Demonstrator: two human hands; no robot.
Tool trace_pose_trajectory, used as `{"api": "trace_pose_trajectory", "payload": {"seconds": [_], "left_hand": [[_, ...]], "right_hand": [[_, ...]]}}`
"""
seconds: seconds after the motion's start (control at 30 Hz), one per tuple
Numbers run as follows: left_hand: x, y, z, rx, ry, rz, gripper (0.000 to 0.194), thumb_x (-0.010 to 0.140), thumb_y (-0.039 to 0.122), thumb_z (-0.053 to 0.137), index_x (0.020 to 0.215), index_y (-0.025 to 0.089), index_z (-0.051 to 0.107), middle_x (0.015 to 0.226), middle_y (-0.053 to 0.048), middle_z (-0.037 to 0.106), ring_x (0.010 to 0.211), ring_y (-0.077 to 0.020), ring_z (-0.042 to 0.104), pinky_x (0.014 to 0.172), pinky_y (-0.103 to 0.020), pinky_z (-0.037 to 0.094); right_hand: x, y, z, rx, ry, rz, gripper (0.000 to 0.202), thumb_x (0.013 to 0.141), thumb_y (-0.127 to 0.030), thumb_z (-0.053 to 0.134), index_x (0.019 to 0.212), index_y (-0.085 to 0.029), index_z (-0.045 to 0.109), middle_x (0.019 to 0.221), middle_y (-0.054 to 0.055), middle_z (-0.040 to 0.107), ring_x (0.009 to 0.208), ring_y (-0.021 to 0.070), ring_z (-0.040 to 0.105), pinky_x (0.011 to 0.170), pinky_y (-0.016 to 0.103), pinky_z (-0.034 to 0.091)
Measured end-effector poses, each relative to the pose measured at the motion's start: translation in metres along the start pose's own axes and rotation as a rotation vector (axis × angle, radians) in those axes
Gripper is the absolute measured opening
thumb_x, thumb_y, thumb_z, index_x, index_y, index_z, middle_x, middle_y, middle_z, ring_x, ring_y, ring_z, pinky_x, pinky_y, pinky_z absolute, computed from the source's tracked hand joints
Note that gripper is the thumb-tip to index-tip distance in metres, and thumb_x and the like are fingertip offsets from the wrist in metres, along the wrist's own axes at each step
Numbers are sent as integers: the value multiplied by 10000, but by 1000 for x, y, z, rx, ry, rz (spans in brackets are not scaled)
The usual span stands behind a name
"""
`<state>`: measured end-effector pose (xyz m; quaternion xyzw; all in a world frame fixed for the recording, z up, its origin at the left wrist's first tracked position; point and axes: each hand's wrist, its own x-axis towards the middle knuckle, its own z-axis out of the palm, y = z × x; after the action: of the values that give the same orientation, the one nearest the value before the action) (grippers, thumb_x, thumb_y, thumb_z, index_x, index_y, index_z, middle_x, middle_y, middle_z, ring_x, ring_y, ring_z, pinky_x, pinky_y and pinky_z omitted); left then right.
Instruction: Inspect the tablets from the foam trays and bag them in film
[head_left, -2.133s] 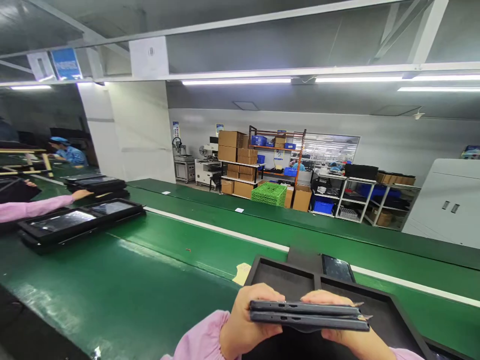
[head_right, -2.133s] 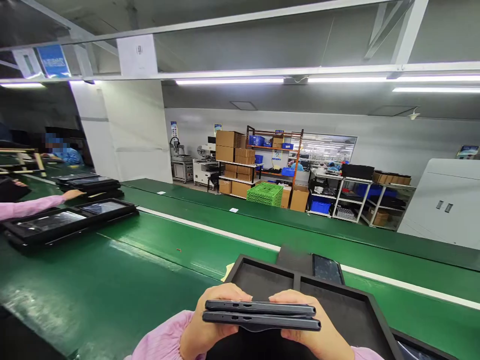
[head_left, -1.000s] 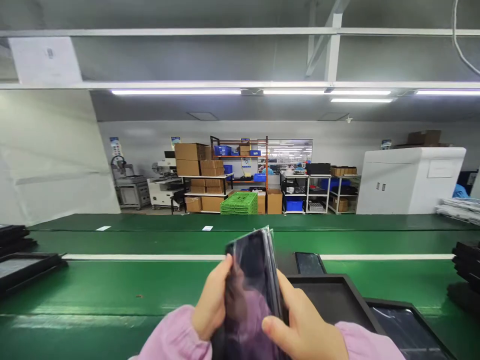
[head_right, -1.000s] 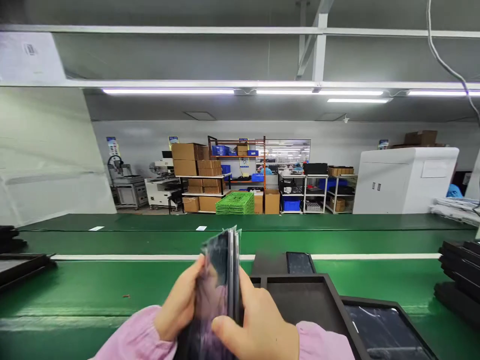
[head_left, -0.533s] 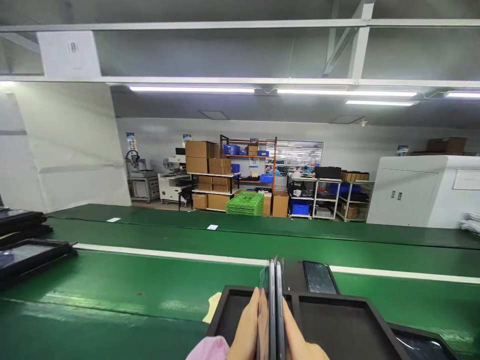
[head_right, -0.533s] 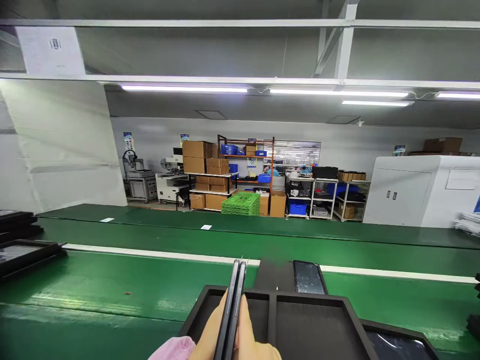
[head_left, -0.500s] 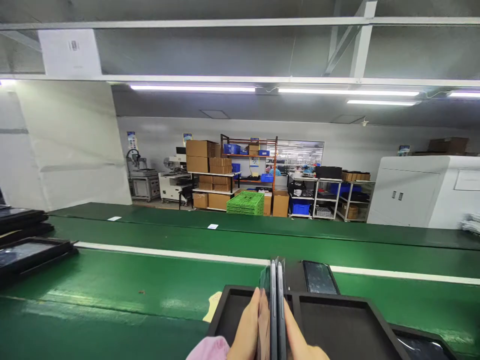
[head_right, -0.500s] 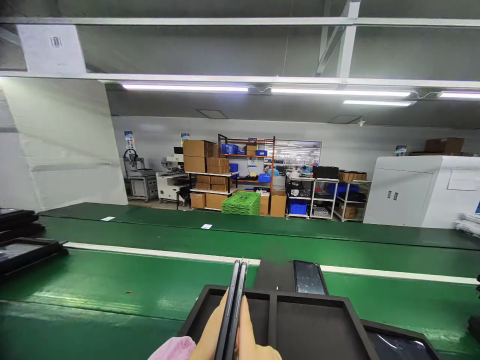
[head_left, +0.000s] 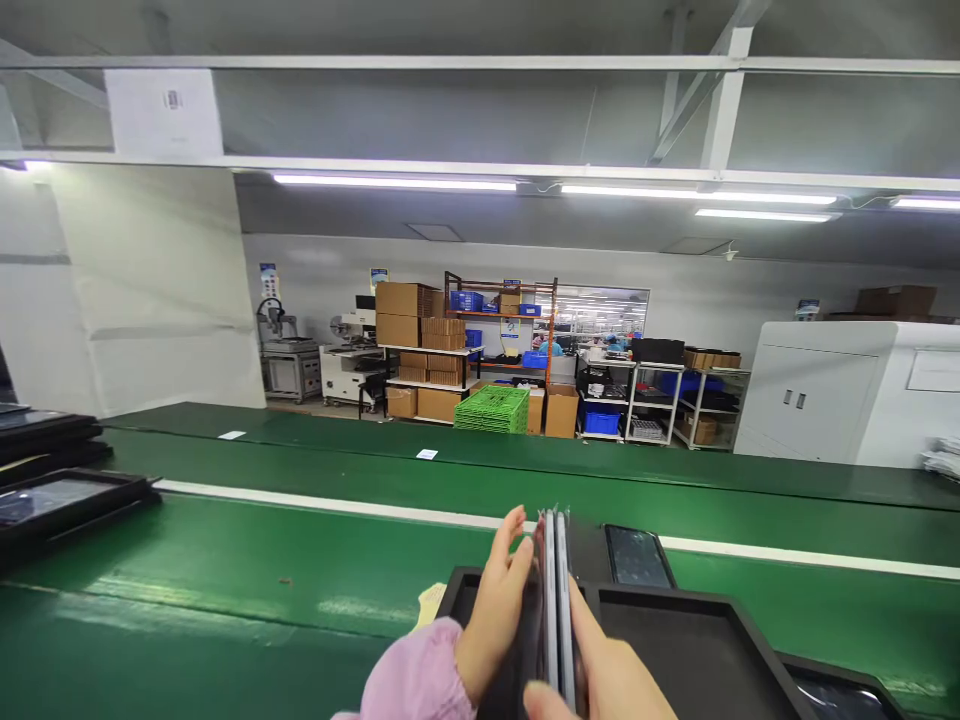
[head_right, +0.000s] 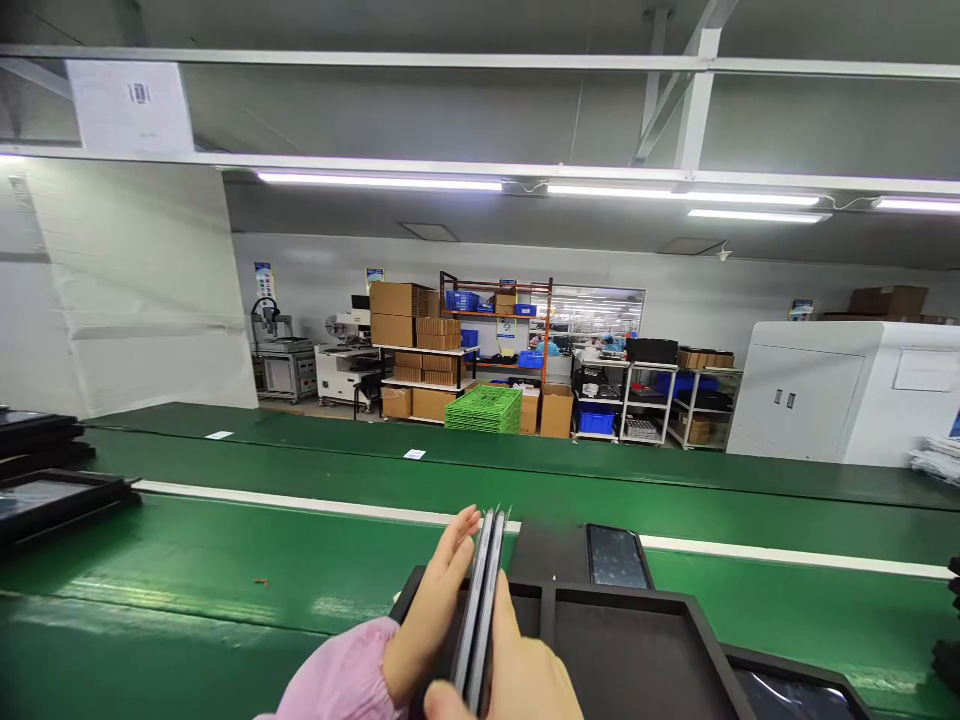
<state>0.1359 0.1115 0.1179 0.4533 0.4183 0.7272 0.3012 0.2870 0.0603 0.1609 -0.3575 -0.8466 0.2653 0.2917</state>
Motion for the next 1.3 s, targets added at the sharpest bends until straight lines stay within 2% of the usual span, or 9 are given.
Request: {"api": "trace_pose_trajectory", "payload": {"seconds": [0.07, 0.17, 0.23, 0.33, 0.4, 0.47, 0.57, 0.8, 1.3], "left_hand": [[12, 14, 8, -58, -42, -25, 507, 737, 499, 565, 1107, 152, 558, 1211, -131, 547, 1132, -247, 482, 998, -363, 321], [23, 18, 16, -89, 27, -80, 426, 666, 459, 630, 949, 142, 602, 985, -101, 624, 954, -239, 554, 895, -353, 390], [25, 15, 17, -113, 57, -81, 394, 658, 432, 626, 928, 148, 588, 903, -70, 617, 869, -211, 565, 818, -325, 423], [23, 11, 15, -158, 49, -93, 337, 679, 400, 596, 910, 158, 562, 834, -39, 602, 725, -162, 567, 684, -284, 451], [22, 13, 15, -222, 20, -130, 306, 689, 376, 577, 908, 164, 544, 761, -16, 590, 601, -131, 543, 576, -262, 444], [20, 16, 15, -275, -4, -167, 270, 686, 327, 553, 905, 172, 530, 665, 17, 555, 502, -108, 495, 476, -236, 407], [21, 20, 15, -282, 0, -183, 225, 654, 240, 509, 871, 181, 520, 610, 40, 518, 463, -94, 464, 423, -210, 373], [24, 14, 11, -262, 4, -173, 183, 632, 203, 507, 812, 189, 532, 616, 34, 525, 488, -99, 486, 462, -215, 401], [23, 14, 7, -201, -10, -145, 171, 669, 257, 535, 829, 197, 550, 648, 14, 550, 562, -133, 525, 531, -253, 439]], "right_hand": [[18, 6, 4, 71, -27, 1, 573, 733, -267, 548, 1291, -206, 434, 687, 19, 656, 617, 219, 622, 548, 261, 439], [46, 20, 10, 158, 12, -4, 324, 794, -336, 465, 1036, -163, 593, 658, 32, 629, 613, 199, 586, 578, 278, 426], [65, 30, 13, 216, 79, -7, 331, 804, -408, 439, 919, -146, 607, 640, 37, 601, 614, 197, 571, 576, 290, 426], [93, 40, 15, 428, 162, 58, 418, 738, -445, 487, 1026, -146, 541, 703, 21, 562, 511, 164, 536, 445, 273, 415], [108, 42, 16, 600, 163, 140, 521, 677, -422, 526, 1122, -158, 467, 748, 8, 541, 420, 126, 485, 337, 244, 368], [116, 40, 16, 707, 127, 185, 502, 644, -391, 540, 1085, -160, 477, 729, -2, 531, 392, 99, 451, 307, 219, 352], [116, 37, 17, 791, 64, 176, 374, 653, -377, 537, 955, -157, 527, 618, -30, 499, 414, 86, 443, 351, 199, 390], [109, 36, 18, 887, 59, 160, 313, 636, -334, 564, 888, -153, 527, 567, -55, 469, 439, 69, 417, 377, 174, 376], [108, 37, 19, 904, 53, 135, 334, 680, -372, 585, 920, -151, 513, 565, -55, 474, 444, 78, 424, 406, 191, 375]]}}
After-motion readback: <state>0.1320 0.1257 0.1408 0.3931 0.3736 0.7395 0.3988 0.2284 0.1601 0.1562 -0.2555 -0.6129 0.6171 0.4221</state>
